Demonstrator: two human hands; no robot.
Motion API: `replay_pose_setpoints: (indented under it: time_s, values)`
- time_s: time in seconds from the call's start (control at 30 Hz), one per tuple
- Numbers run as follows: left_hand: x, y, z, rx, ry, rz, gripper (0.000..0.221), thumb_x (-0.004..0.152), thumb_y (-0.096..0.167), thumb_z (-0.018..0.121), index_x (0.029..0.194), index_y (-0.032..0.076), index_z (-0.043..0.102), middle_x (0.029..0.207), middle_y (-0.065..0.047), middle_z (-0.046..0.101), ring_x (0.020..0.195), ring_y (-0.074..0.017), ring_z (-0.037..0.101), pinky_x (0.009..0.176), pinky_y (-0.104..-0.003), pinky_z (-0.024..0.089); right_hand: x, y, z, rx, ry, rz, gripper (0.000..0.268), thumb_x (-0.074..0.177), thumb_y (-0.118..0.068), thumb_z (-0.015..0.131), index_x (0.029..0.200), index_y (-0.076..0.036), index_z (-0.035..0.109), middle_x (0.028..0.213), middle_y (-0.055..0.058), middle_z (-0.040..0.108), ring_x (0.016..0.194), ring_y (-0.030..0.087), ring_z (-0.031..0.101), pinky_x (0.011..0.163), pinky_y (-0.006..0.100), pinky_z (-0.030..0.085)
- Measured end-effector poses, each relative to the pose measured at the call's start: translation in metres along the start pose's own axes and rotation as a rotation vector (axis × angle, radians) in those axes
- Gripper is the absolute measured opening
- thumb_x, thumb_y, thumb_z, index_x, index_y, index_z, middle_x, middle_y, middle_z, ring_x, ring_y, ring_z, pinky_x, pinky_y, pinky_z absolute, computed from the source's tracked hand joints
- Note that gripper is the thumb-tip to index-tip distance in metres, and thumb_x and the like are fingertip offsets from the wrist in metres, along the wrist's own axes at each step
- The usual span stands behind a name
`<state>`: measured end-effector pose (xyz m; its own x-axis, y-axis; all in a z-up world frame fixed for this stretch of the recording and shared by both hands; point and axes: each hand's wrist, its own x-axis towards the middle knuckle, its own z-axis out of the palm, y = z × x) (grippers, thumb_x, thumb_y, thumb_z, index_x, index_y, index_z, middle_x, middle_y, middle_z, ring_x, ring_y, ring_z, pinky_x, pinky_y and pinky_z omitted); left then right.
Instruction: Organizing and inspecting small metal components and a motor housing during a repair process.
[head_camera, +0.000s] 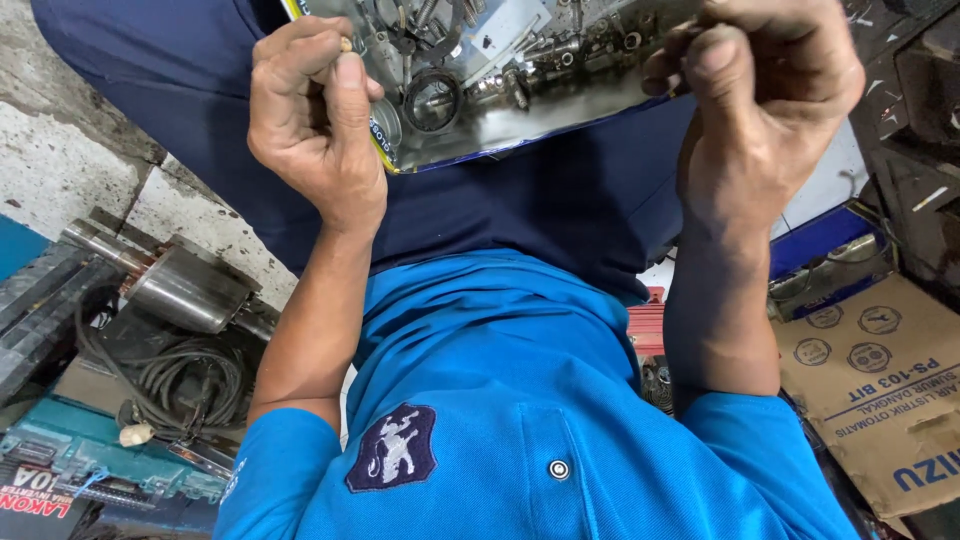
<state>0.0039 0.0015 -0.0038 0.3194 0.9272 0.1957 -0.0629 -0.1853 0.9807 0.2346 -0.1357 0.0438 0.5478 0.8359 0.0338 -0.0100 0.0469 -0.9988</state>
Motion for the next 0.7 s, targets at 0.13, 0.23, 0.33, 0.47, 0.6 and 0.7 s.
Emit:
replay_pose_setpoints:
  time_s: [0.13, 0.23, 0.33, 0.47, 0.6, 0.7]
  values:
    - [-0.001, 0.0, 0.001, 0.047, 0.012, 0.015, 0.027, 0.107, -0.01, 0.057, 0.125, 0.009, 0.064, 0.128, 0.0, 0.058, 0.081, -0.0151, 0.057, 0.077, -0.029, 0.058, -0.004, 0.003, -0.01, 0.033, 0.075, 0.005, 0.013, 0.122, -0.014, 0.057, 0.131, -0.006, 0.054, 0.114, 0.016, 0.059, 0.091, 0.025, 0.058, 0.085, 0.039, 0.054]
    - [-0.003, -0.003, 0.0, 0.072, 0.017, 0.02, 0.029, 0.11, -0.008, 0.055, 0.131, 0.01, 0.065, 0.13, 0.0, 0.057, 0.081, -0.0162, 0.057, 0.077, -0.03, 0.058, -0.005, 0.007, -0.019, 0.055, 0.095, 0.012, 0.016, 0.123, -0.013, 0.058, 0.137, -0.007, 0.057, 0.109, 0.011, 0.055, 0.087, 0.021, 0.051, 0.085, 0.037, 0.047]
    - [-0.006, -0.007, -0.002, 0.085, 0.013, 0.025, 0.034, 0.113, -0.007, 0.053, 0.137, 0.014, 0.064, 0.13, -0.003, 0.058, 0.082, -0.0175, 0.059, 0.079, -0.03, 0.057, 0.001, 0.007, -0.025, 0.012, 0.051, -0.024, 0.012, 0.12, -0.014, 0.063, 0.128, -0.006, 0.059, 0.104, 0.009, 0.057, 0.082, 0.018, 0.049, 0.08, 0.034, 0.047]
    - [-0.007, -0.009, -0.004, 0.119, 0.01, 0.037, 0.034, 0.115, -0.002, 0.054, 0.143, 0.016, 0.061, 0.129, -0.007, 0.061, 0.082, -0.0178, 0.059, 0.079, -0.031, 0.055, 0.014, -0.002, -0.03, -0.119, -0.17, -0.094, 0.015, 0.124, -0.008, 0.056, 0.122, 0.007, 0.054, 0.1, 0.021, 0.058, 0.078, 0.026, 0.06, 0.076, 0.041, 0.061]
    - [-0.005, -0.008, -0.003, 0.109, 0.027, 0.027, 0.031, 0.113, -0.003, 0.052, 0.135, 0.014, 0.064, 0.122, -0.008, 0.062, 0.08, -0.0178, 0.061, 0.076, -0.03, 0.053, 0.021, -0.025, -0.015, -0.265, -0.275, 0.049, 0.015, 0.125, 0.023, 0.056, 0.133, 0.013, 0.048, 0.12, 0.03, 0.066, 0.095, 0.033, 0.069, 0.085, 0.039, 0.06]
    - [-0.005, -0.007, -0.003, 0.088, 0.022, 0.028, 0.027, 0.113, -0.001, 0.052, 0.132, 0.013, 0.064, 0.117, -0.008, 0.061, 0.078, -0.0181, 0.06, 0.075, -0.029, 0.052, 0.04, -0.029, -0.003, -0.891, -0.543, -0.15, 0.022, 0.107, 0.017, 0.081, 0.129, 0.013, 0.08, 0.093, 0.02, 0.068, 0.062, 0.03, 0.052, 0.057, 0.042, 0.041]
